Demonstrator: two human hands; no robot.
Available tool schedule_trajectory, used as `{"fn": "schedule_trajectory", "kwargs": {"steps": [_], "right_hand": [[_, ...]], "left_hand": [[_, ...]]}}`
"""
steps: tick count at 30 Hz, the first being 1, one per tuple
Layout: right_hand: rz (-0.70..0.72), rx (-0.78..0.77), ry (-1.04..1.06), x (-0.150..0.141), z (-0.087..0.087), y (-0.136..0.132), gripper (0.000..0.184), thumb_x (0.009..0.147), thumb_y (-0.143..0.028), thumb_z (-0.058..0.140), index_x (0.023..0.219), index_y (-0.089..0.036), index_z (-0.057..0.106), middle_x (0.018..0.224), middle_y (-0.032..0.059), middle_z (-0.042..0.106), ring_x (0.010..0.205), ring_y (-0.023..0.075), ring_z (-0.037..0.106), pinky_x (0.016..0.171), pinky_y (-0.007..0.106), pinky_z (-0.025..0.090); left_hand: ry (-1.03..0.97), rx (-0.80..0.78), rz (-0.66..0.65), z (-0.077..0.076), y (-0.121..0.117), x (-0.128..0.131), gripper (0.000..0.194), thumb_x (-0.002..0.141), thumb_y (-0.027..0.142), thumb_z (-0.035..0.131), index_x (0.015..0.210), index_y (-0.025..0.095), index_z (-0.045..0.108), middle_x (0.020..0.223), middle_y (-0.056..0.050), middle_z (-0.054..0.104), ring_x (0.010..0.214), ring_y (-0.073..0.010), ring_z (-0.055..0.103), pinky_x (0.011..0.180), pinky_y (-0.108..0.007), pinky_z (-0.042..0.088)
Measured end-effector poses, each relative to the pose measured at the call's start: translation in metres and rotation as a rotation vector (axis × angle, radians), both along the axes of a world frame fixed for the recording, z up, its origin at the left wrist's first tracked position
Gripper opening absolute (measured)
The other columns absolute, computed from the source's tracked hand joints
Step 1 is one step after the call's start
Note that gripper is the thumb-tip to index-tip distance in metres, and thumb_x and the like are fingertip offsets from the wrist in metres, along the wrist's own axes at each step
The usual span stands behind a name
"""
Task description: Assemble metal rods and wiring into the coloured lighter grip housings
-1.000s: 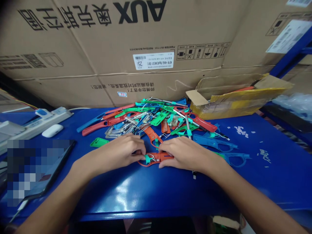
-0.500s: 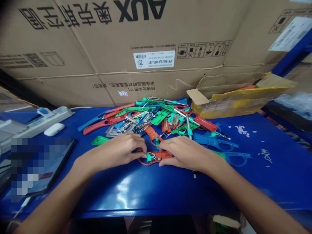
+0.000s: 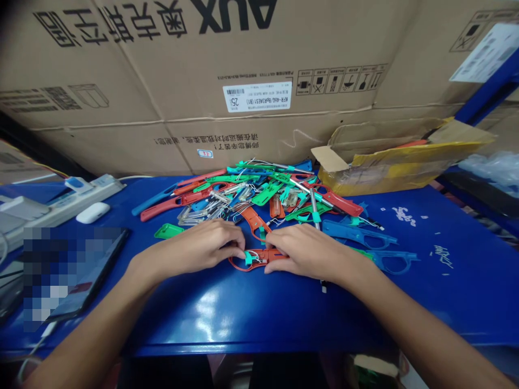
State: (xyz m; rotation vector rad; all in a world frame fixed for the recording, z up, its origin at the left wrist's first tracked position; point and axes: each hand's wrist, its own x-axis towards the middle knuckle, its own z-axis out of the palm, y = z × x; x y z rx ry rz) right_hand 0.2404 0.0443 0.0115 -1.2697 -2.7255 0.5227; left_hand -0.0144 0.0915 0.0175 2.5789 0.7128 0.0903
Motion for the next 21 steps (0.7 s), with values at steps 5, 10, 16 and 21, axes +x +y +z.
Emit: {"fn": "schedule_trajectory", "kwargs": {"steps": [5, 10, 16, 21], "right_hand": [[-0.004, -0.002, -0.010, -0.0005, 0.0009, 0.0000, 0.035, 0.095, -0.054, 0.064, 0.091, -0.019, 0.064, 0.090, 0.0045, 0.070, 0.075, 0.0196, 0.063, 0.063, 0.028, 0.035], [-0.007, -0.012, -0.018, -0.0019, 0.0021, 0.0000, 0.035, 0.095, -0.053, 0.065, 0.088, -0.019, 0.062, 0.087, 0.0033, 0.068, 0.073, 0.0187, 0.061, 0.062, 0.028, 0.034], [-0.015, -0.037, -0.023, -0.0025, 0.0057, -0.0010, 0.036, 0.095, -0.054, 0.064, 0.086, -0.019, 0.060, 0.084, 0.0019, 0.066, 0.068, 0.0169, 0.057, 0.059, 0.027, 0.032], [-0.025, -0.053, -0.021, -0.0029, 0.0064, -0.0008, 0.036, 0.095, -0.055, 0.063, 0.086, -0.020, 0.061, 0.084, 0.0021, 0.066, 0.068, 0.0172, 0.057, 0.059, 0.027, 0.031]], "left_hand": [[-0.017, 0.017, -0.003, -0.0025, 0.0010, 0.0015, 0.014, 0.098, 0.025, 0.060, 0.092, 0.018, 0.071, 0.092, -0.004, 0.072, 0.084, -0.0175, 0.064, 0.077, -0.032, 0.044], [-0.010, -0.006, -0.003, -0.0031, 0.0024, 0.0021, 0.014, 0.098, 0.026, 0.061, 0.092, 0.019, 0.072, 0.091, -0.004, 0.073, 0.084, -0.0176, 0.065, 0.077, -0.032, 0.044], [-0.028, -0.023, -0.005, -0.0030, 0.0048, 0.0034, 0.012, 0.096, 0.024, 0.065, 0.092, 0.019, 0.075, 0.091, -0.005, 0.074, 0.085, -0.0189, 0.066, 0.080, -0.032, 0.047], [-0.055, -0.064, -0.038, -0.0017, 0.0062, 0.0029, 0.017, 0.097, 0.021, 0.061, 0.092, 0.020, 0.077, 0.089, -0.004, 0.076, 0.082, -0.0180, 0.067, 0.081, -0.032, 0.048]]}}
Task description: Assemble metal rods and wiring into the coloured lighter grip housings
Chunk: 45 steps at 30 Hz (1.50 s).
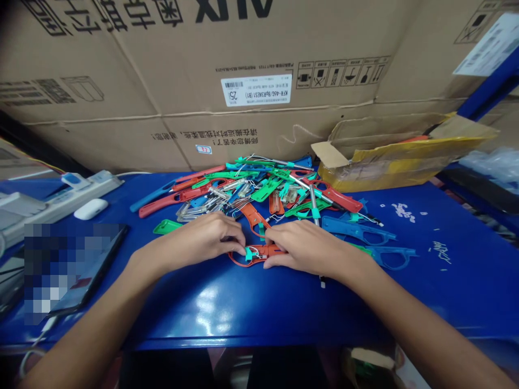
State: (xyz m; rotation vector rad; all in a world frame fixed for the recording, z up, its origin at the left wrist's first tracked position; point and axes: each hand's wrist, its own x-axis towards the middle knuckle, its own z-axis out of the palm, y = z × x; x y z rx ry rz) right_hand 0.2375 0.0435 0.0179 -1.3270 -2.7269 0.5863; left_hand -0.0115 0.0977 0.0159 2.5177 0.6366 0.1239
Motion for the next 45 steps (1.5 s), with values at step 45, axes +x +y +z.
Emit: {"fn": "schedule_trajectory", "kwargs": {"steps": [45], "right_hand": [[0.000, 0.027, -0.002, 0.001, -0.007, 0.001, 0.034, 0.093, -0.050, 0.068, 0.083, -0.018, 0.059, 0.082, 0.0015, 0.064, 0.069, 0.0172, 0.057, 0.060, 0.027, 0.030]], "left_hand": [[0.033, 0.068, 0.030, -0.005, 0.001, 0.001, 0.005, 0.091, 0.023, 0.072, 0.088, 0.020, 0.073, 0.084, 0.000, 0.074, 0.078, -0.0161, 0.065, 0.071, -0.030, 0.042]]}}
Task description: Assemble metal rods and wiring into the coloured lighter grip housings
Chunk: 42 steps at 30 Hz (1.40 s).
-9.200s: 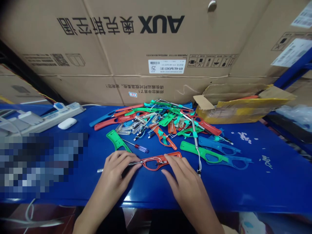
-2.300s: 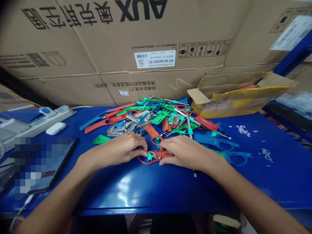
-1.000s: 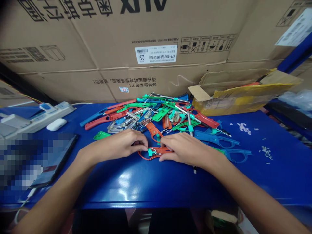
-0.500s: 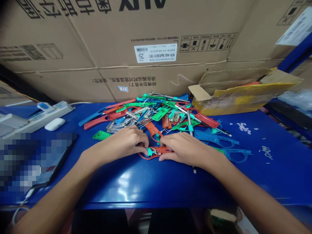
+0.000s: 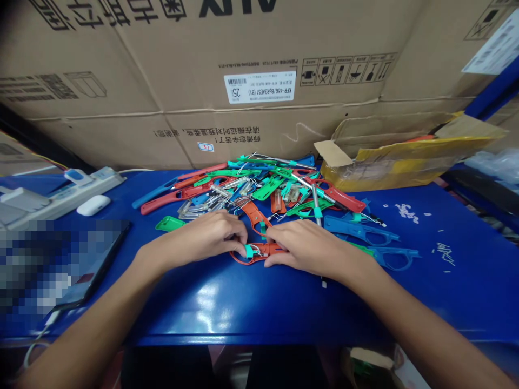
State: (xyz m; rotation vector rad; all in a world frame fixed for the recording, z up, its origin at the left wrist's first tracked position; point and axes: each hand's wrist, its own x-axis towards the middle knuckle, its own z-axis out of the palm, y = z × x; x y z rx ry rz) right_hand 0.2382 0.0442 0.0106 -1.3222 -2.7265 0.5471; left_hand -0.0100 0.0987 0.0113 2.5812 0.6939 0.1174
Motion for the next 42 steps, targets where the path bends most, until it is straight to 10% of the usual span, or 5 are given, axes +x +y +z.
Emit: {"fn": "schedule_trajectory", "kwargs": {"steps": [42], "right_hand": [[0.053, -0.029, 0.191, 0.001, 0.003, -0.002, 0.024, 0.103, -0.037, 0.054, 0.098, -0.022, 0.072, 0.088, 0.0010, 0.072, 0.077, 0.0152, 0.063, 0.069, 0.027, 0.039]], "left_hand": [[-0.015, -0.140, 0.069, 0.009, 0.002, -0.001, 0.019, 0.091, 0.039, 0.075, 0.088, 0.020, 0.077, 0.081, -0.001, 0.076, 0.070, -0.0139, 0.064, 0.065, -0.026, 0.040]]}}
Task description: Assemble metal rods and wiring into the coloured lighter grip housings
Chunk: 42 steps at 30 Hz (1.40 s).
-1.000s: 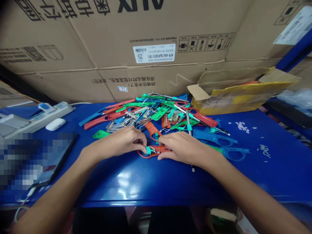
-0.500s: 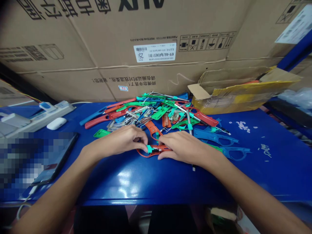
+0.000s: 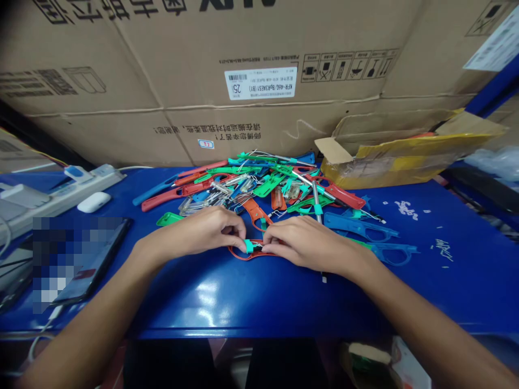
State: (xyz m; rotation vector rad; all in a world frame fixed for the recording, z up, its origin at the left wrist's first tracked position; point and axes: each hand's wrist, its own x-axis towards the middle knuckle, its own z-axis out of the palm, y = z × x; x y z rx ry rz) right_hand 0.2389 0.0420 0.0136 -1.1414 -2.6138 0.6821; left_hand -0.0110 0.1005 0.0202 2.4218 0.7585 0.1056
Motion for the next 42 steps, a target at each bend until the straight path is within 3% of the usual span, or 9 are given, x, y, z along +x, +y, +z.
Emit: {"fn": "schedule_trajectory", "kwargs": {"steps": [11, 37, 42], "right_hand": [[0.004, 0.014, 0.028, -0.0020, -0.0049, -0.0007, 0.022, 0.103, -0.037, 0.055, 0.097, -0.022, 0.070, 0.085, -0.0009, 0.072, 0.072, 0.0133, 0.062, 0.067, 0.026, 0.039], [0.024, 0.036, 0.065, -0.0043, -0.0079, -0.0007, 0.021, 0.103, -0.034, 0.054, 0.097, -0.021, 0.069, 0.086, 0.0002, 0.071, 0.070, 0.0131, 0.060, 0.066, 0.026, 0.040], [0.013, 0.036, 0.086, -0.0058, -0.0095, -0.0011, 0.019, 0.100, -0.032, 0.057, 0.091, -0.020, 0.069, 0.073, -0.0031, 0.064, 0.060, 0.0098, 0.053, 0.061, 0.024, 0.036]], "left_hand": [[0.000, -0.054, -0.024, -0.0046, 0.0026, -0.0049, 0.021, 0.090, 0.041, 0.074, 0.083, 0.021, 0.078, 0.076, 0.000, 0.076, 0.065, -0.0130, 0.065, 0.061, -0.027, 0.040], [-0.015, 0.045, -0.085, -0.0041, 0.0009, -0.0080, 0.019, 0.094, 0.037, 0.070, 0.087, 0.020, 0.077, 0.074, 0.000, 0.074, 0.066, -0.0133, 0.062, 0.064, -0.028, 0.039], [-0.023, 0.038, -0.096, -0.0036, 0.0010, -0.0079, 0.019, 0.095, 0.036, 0.070, 0.087, 0.020, 0.076, 0.074, 0.000, 0.073, 0.066, -0.0127, 0.061, 0.064, -0.028, 0.039]]}}
